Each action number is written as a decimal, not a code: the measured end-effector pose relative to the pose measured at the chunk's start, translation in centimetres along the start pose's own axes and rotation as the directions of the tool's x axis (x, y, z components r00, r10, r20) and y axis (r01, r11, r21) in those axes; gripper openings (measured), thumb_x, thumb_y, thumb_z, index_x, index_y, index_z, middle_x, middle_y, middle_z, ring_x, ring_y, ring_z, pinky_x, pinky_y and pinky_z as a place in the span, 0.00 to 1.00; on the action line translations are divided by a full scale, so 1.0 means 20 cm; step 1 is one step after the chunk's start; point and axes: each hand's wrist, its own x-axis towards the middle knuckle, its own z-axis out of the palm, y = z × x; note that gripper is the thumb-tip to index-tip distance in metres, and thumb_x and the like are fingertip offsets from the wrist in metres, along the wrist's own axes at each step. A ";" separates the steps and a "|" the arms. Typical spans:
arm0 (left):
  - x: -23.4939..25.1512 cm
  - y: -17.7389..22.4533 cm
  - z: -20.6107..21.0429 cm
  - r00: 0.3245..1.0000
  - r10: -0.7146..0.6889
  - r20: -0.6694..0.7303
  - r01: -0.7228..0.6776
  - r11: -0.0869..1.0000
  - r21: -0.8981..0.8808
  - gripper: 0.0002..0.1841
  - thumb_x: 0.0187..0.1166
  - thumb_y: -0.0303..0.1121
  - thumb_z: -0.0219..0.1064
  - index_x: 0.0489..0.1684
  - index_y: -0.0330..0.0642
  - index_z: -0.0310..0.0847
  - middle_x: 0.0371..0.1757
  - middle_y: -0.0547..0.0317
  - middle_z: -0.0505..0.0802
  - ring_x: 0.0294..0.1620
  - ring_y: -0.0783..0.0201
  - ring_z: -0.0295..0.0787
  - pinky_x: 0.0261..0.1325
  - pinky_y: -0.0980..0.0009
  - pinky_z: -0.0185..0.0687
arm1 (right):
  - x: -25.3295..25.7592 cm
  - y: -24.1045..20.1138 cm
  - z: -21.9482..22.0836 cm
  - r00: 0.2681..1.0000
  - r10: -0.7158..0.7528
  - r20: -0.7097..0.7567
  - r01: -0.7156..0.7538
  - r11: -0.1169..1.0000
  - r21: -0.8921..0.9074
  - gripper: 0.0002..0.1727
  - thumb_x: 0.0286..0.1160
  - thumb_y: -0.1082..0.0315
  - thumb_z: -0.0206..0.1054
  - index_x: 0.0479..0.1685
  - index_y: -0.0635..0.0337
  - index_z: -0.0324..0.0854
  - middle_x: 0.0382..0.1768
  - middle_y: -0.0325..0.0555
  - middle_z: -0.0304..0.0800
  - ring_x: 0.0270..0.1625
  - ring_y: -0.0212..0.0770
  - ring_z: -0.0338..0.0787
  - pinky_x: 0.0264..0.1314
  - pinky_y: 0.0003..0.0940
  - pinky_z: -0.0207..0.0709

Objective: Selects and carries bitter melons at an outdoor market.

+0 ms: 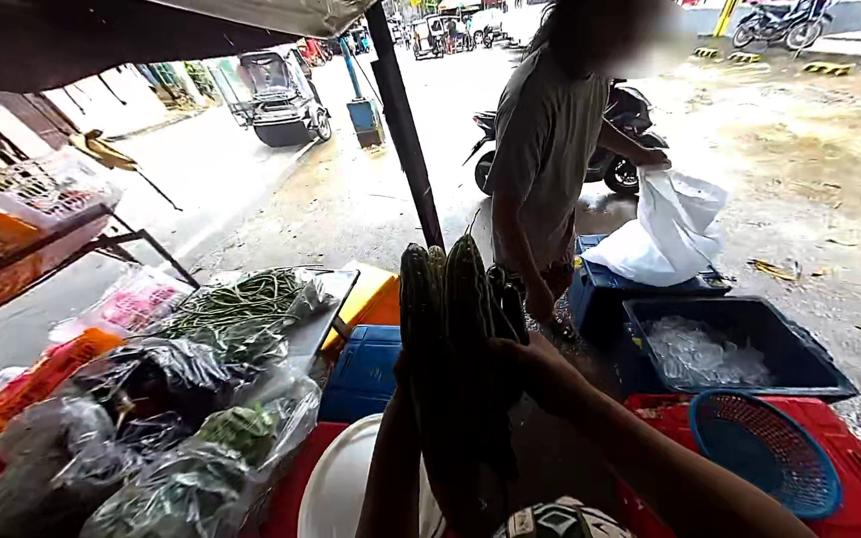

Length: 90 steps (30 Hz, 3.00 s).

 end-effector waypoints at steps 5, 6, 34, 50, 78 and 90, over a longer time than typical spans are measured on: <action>0.43 -0.07 0.17 0.990 0.007 -0.141 0.021 0.981 0.194 0.14 0.75 0.55 0.69 0.39 0.59 0.92 0.40 0.77 0.98 0.45 0.86 0.93 0.53 0.84 0.87 | 0.51 -0.12 -0.23 0.998 0.058 -0.002 -0.058 0.998 -0.005 0.35 0.62 0.52 0.81 0.62 0.66 0.77 0.42 0.49 0.95 0.45 0.42 0.96 0.53 0.42 0.92; 0.52 -0.11 0.15 0.983 -0.028 -0.181 0.061 0.982 0.177 0.15 0.73 0.58 0.69 0.37 0.60 0.91 0.38 0.77 0.98 0.44 0.85 0.93 0.53 0.83 0.87 | 0.62 -0.14 -0.28 0.998 0.060 0.010 -0.060 0.998 -0.003 0.35 0.61 0.51 0.81 0.63 0.66 0.76 0.42 0.49 0.95 0.45 0.42 0.96 0.53 0.42 0.91; 3.58 -1.39 -0.72 0.927 -0.261 -0.271 0.331 0.907 0.260 0.26 0.93 0.54 0.32 0.55 0.49 0.74 0.38 0.72 0.94 0.40 0.80 0.92 0.47 0.78 0.91 | 3.60 -1.32 -1.48 0.981 -0.118 -0.155 0.120 0.993 0.002 0.30 0.63 0.49 0.80 0.56 0.64 0.82 0.35 0.49 0.94 0.37 0.41 0.95 0.43 0.40 0.91; 5.29 -2.27 -1.41 0.653 -0.649 0.391 0.697 0.717 0.025 0.50 0.52 0.81 0.70 0.65 0.48 0.83 0.53 0.59 0.97 0.55 0.65 0.95 0.60 0.63 0.91 | 4.82 -1.74 -1.96 0.676 -0.373 -0.635 0.328 0.925 -0.194 0.40 0.50 0.40 0.83 0.60 0.57 0.80 0.36 0.33 0.95 0.38 0.31 0.96 0.42 0.32 0.94; 6.92 -0.13 -4.23 0.776 -0.164 -0.609 0.369 0.901 0.228 0.29 0.91 0.60 0.40 0.52 0.48 0.80 0.37 0.63 0.93 0.38 0.71 0.92 0.42 0.72 0.90 | 8.67 -1.50 0.37 0.831 -0.180 0.526 0.160 0.984 0.085 0.30 0.74 0.38 0.68 0.63 0.50 0.76 0.48 0.32 0.95 0.53 0.29 0.94 0.59 0.32 0.90; 7.07 1.04 -6.08 0.844 -0.026 -0.536 0.250 0.903 0.349 0.41 0.76 0.75 0.53 0.73 0.50 0.75 0.52 0.56 0.93 0.51 0.63 0.93 0.54 0.59 0.92 | 9.86 -0.77 1.97 0.753 -0.070 0.654 -0.033 0.989 0.145 0.23 0.82 0.44 0.63 0.61 0.52 0.78 0.46 0.37 0.95 0.50 0.33 0.95 0.58 0.37 0.91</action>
